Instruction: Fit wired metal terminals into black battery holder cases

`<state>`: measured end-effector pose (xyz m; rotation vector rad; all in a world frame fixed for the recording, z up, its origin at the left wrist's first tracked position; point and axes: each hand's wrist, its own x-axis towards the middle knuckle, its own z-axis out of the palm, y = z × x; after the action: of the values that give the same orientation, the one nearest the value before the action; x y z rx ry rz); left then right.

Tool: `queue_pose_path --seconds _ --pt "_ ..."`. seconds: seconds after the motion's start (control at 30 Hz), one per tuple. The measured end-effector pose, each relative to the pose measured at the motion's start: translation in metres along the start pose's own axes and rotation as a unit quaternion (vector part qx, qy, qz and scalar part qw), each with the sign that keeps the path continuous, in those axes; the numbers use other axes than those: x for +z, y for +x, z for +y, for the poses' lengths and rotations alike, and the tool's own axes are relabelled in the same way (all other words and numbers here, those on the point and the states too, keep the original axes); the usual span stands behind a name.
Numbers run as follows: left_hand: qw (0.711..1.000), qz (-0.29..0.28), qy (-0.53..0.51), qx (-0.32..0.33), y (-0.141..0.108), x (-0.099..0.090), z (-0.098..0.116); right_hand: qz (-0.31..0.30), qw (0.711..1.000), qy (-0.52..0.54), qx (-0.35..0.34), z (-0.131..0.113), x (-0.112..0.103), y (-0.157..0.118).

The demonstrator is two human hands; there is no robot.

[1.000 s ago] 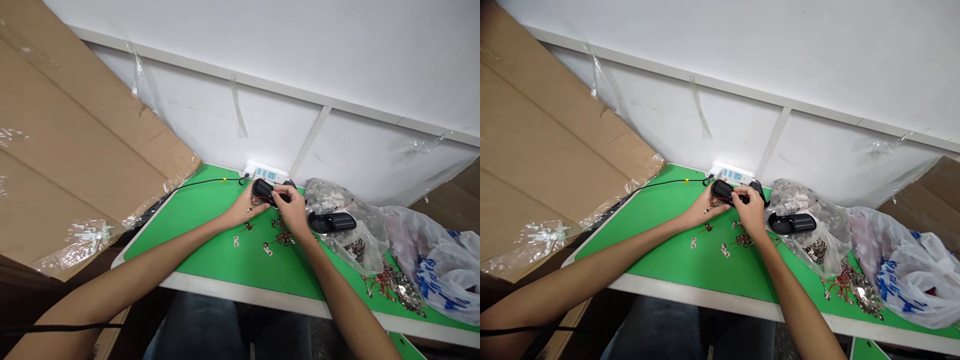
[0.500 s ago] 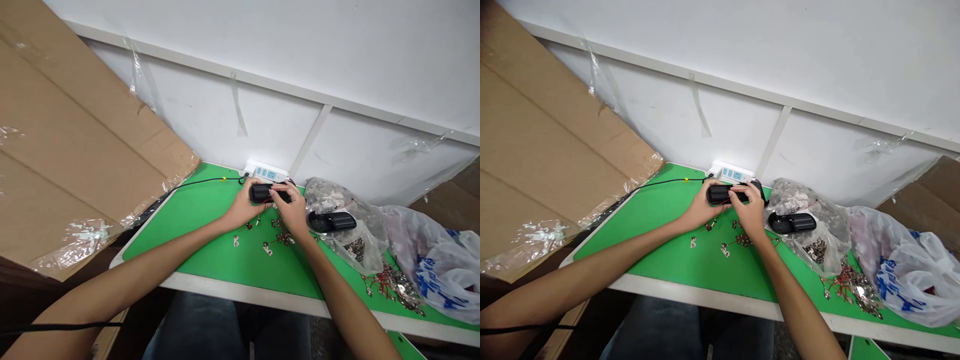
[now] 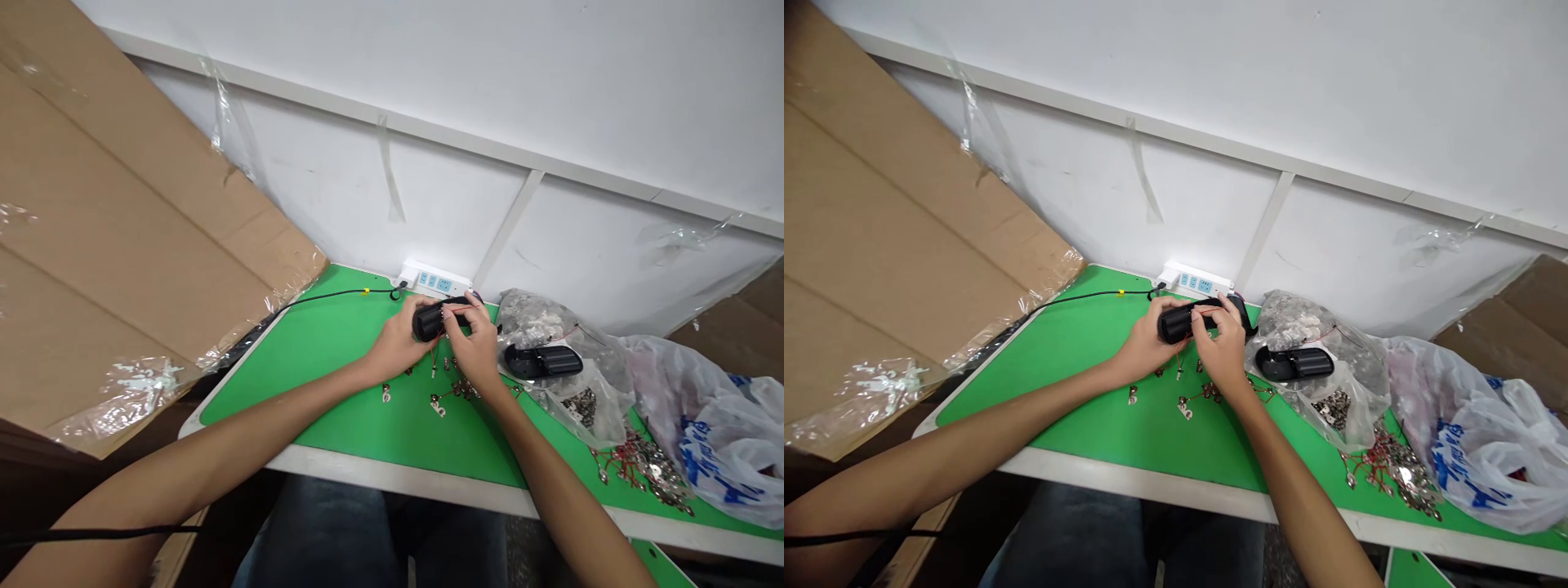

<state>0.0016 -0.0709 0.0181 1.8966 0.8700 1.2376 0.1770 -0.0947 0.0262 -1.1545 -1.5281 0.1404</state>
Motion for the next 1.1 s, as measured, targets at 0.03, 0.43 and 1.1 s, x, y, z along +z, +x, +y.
queue_pose_path --seconds 0.03,0.43,1.1 --pt "1.0 0.003 0.0 -0.001 0.0 0.0 0.0 0.001 1.0 -0.004 -0.004 0.0 0.0 0.0" --pt "0.999 0.005 0.038 0.005 -0.002 0.0 0.001 -0.002 1.0 -0.023 -0.022 -0.004 0.0 -0.002" --pt "0.998 0.033 0.046 0.029 -0.001 0.003 -0.006 0.004 1.0 0.002 0.004 -0.012 0.0 0.001"
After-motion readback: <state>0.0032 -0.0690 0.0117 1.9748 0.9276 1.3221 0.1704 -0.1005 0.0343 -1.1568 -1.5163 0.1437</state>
